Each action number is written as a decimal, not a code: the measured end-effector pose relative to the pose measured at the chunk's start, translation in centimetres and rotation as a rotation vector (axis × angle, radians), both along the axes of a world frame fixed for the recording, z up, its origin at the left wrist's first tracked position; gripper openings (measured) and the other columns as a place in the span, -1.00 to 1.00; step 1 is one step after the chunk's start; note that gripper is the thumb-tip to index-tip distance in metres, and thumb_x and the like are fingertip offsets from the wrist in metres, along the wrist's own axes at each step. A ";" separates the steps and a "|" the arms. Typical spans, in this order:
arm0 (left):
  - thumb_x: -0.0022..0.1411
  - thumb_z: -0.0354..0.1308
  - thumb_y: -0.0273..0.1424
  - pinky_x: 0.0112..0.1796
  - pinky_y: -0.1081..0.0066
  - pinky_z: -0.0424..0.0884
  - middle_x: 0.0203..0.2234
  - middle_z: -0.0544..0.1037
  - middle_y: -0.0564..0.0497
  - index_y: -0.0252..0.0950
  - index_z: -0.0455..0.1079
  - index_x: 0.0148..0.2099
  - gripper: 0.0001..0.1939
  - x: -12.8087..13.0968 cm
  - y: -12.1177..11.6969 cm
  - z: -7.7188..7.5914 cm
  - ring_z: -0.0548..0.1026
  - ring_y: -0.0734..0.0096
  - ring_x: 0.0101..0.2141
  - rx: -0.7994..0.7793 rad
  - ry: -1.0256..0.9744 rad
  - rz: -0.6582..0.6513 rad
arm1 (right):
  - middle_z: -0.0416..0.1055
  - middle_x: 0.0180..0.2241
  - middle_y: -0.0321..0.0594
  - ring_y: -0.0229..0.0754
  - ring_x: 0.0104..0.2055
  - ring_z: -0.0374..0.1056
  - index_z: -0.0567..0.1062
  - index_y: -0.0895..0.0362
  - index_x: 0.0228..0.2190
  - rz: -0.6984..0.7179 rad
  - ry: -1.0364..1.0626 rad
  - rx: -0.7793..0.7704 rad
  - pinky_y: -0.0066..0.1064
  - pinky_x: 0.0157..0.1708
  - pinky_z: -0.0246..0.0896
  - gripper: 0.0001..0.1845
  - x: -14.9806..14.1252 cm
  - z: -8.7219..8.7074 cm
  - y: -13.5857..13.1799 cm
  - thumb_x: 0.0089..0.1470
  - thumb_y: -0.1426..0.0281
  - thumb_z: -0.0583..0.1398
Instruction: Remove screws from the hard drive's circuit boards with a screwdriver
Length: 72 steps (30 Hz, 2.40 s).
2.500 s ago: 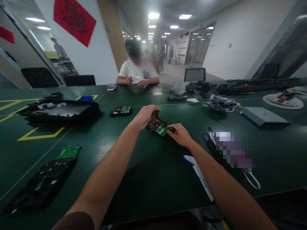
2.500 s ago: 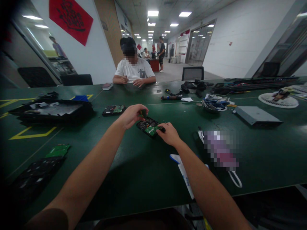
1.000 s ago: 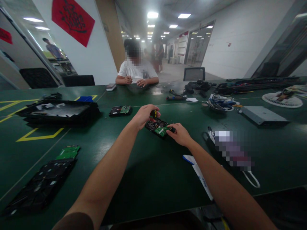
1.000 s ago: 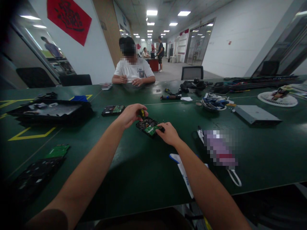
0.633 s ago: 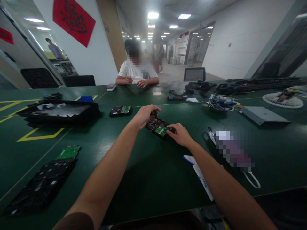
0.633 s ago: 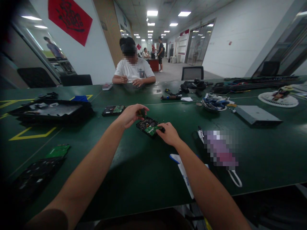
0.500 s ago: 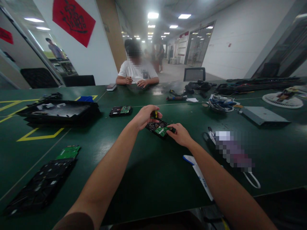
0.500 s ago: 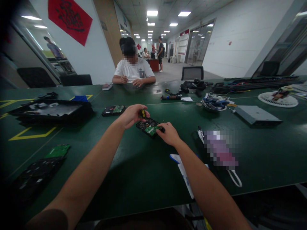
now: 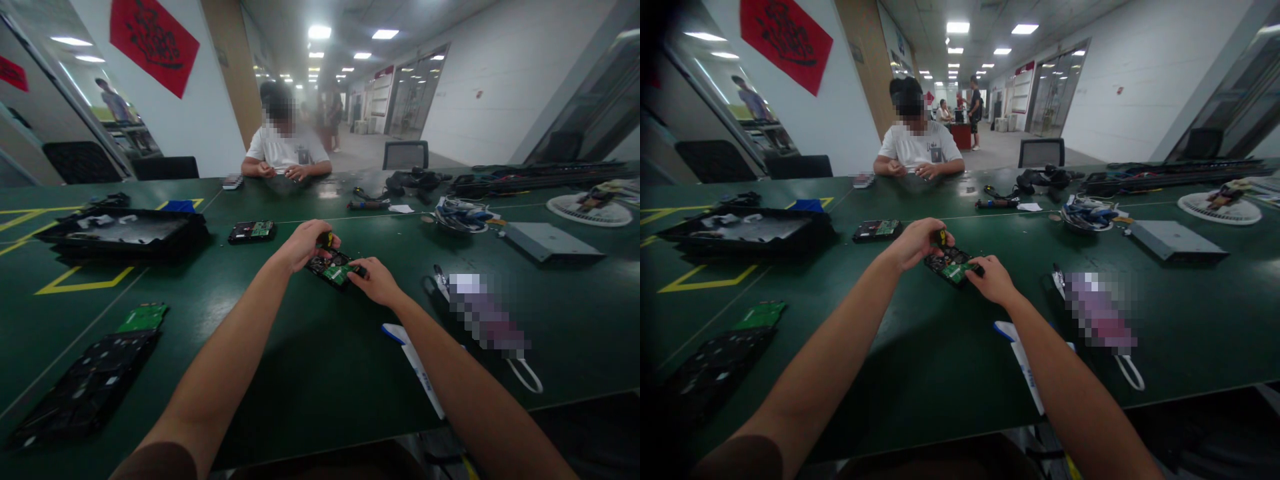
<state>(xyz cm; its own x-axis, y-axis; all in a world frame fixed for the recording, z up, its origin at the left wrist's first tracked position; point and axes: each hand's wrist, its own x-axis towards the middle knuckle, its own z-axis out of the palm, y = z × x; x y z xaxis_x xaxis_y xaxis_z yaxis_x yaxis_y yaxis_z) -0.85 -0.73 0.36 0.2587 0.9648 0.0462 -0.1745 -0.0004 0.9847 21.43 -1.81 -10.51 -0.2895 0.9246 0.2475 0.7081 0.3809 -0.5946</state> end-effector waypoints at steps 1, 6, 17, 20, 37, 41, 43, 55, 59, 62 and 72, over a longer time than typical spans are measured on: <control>0.16 0.18 -0.31 -0.50 0.43 0.41 -0.35 0.55 -0.17 -0.33 0.37 -0.25 -0.81 0.0 0.1 -0.1 0.52 0.27 -0.33 0.009 -0.008 0.025 | 0.33 -0.07 -0.15 -0.30 -0.38 0.27 0.51 -0.01 0.02 -0.002 0.002 -0.003 -0.36 -0.28 0.21 -0.62 0.0 0.0 0.0 0.20 0.18 0.25; 0.14 0.17 -0.32 -0.45 0.44 0.46 -0.32 0.49 -0.11 -0.34 0.45 -0.34 -0.84 -0.1 0.0 0.1 0.47 0.33 -0.28 0.113 0.053 0.102 | 0.32 -0.05 -0.14 -0.29 -0.36 0.27 0.51 -0.02 0.03 -0.004 0.006 -0.022 -0.36 -0.29 0.21 -0.61 0.0 0.2 -0.1 0.20 0.14 0.24; 0.13 0.16 -0.30 -0.48 0.42 0.43 -0.36 0.55 -0.14 -0.32 0.40 -0.26 -0.81 -0.4 0.5 -0.3 0.53 0.27 -0.32 -0.032 -0.036 -0.002 | 0.33 -0.07 -0.15 -0.27 -0.31 0.28 0.51 -0.01 0.03 0.003 -0.016 -0.008 -0.37 -0.26 0.20 -0.62 0.0 0.2 -0.1 0.22 0.15 0.23; 0.12 0.15 -0.31 -0.49 0.46 0.40 -0.37 0.52 -0.13 -0.35 0.46 -0.33 -0.81 -0.5 0.5 -0.2 0.49 0.32 -0.33 0.060 0.051 0.052 | 0.33 -0.08 -0.15 -0.28 -0.32 0.28 0.52 -0.01 0.02 0.005 -0.014 0.000 -0.38 -0.24 0.19 -0.62 0.0 0.2 0.0 0.21 0.16 0.24; 0.13 0.17 -0.35 -0.53 0.51 0.36 -0.38 0.51 -0.11 -0.36 0.49 -0.36 -0.84 -0.5 0.4 -0.1 0.47 0.39 -0.37 0.126 0.095 0.110 | 0.33 -0.07 -0.15 -0.26 -0.30 0.28 0.51 -0.03 0.04 -0.008 -0.016 -0.019 -0.37 -0.27 0.17 -0.60 0.0 0.2 0.0 0.20 0.13 0.23; 0.17 0.18 -0.31 -0.49 0.45 0.41 -0.39 0.54 -0.14 -0.35 0.49 -0.24 -0.80 -0.4 0.4 -0.1 0.51 0.32 -0.36 0.080 0.070 0.045 | 0.33 -0.07 -0.16 -0.27 -0.32 0.27 0.51 -0.02 0.04 -0.010 0.000 -0.012 -0.38 -0.29 0.18 -0.60 0.0 -0.1 0.1 0.20 0.14 0.23; 0.16 0.20 -0.30 -0.46 0.39 0.46 -0.38 0.57 -0.15 -0.34 0.44 -0.21 -0.78 -0.3 0.5 -0.3 0.54 0.27 -0.36 0.021 0.017 0.025 | 0.33 -0.08 -0.16 -0.28 -0.34 0.26 0.51 -0.01 0.03 -0.009 0.006 -0.005 -0.37 -0.29 0.19 -0.60 0.0 -0.2 0.1 0.20 0.14 0.24; 0.16 0.17 -0.31 -0.49 0.45 0.40 -0.37 0.55 -0.13 -0.34 0.47 -0.24 -0.80 -0.4 0.4 -0.1 0.52 0.31 -0.34 0.068 0.070 0.050 | 0.33 -0.07 -0.15 -0.27 -0.31 0.28 0.52 -0.01 0.01 -0.006 -0.008 0.011 -0.37 -0.25 0.20 -0.62 0.0 -0.1 0.1 0.20 0.15 0.24; 0.16 0.17 -0.30 -0.45 0.37 0.45 -0.35 0.58 -0.17 -0.32 0.39 -0.22 -0.80 -0.3 0.8 -0.5 0.56 0.23 -0.31 -0.017 -0.016 0.028 | 0.33 -0.07 -0.15 -0.26 -0.29 0.29 0.52 -0.01 0.02 -0.008 -0.011 0.004 -0.37 -0.25 0.20 -0.62 -0.1 0.1 0.0 0.20 0.16 0.24; 0.16 0.17 -0.32 -0.43 0.38 0.46 -0.36 0.56 -0.15 -0.32 0.40 -0.27 -0.84 -0.3 0.6 -0.4 0.54 0.26 -0.30 0.025 0.000 0.060 | 0.33 -0.06 -0.15 -0.26 -0.29 0.29 0.51 -0.01 0.03 -0.013 -0.016 -0.008 -0.37 -0.24 0.20 -0.61 0.0 0.2 0.0 0.20 0.15 0.24; 0.18 0.15 -0.29 -0.49 0.39 0.43 -0.40 0.57 -0.17 -0.34 0.44 -0.22 -0.79 -0.5 0.2 0.1 0.55 0.23 -0.35 0.000 0.034 0.007 | 0.34 -0.08 -0.16 -0.28 -0.33 0.27 0.51 -0.01 0.03 -0.010 -0.014 -0.010 -0.36 -0.25 0.20 -0.61 -0.1 0.2 -0.1 0.20 0.15 0.23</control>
<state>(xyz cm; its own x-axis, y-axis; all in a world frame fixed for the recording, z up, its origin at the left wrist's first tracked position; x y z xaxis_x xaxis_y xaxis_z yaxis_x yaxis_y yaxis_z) -1.33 -0.53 0.45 0.2531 0.9667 0.0376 -0.1408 -0.0016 0.9900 21.32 -1.90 -10.28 -0.2838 0.9297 0.2346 0.7199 0.3682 -0.5883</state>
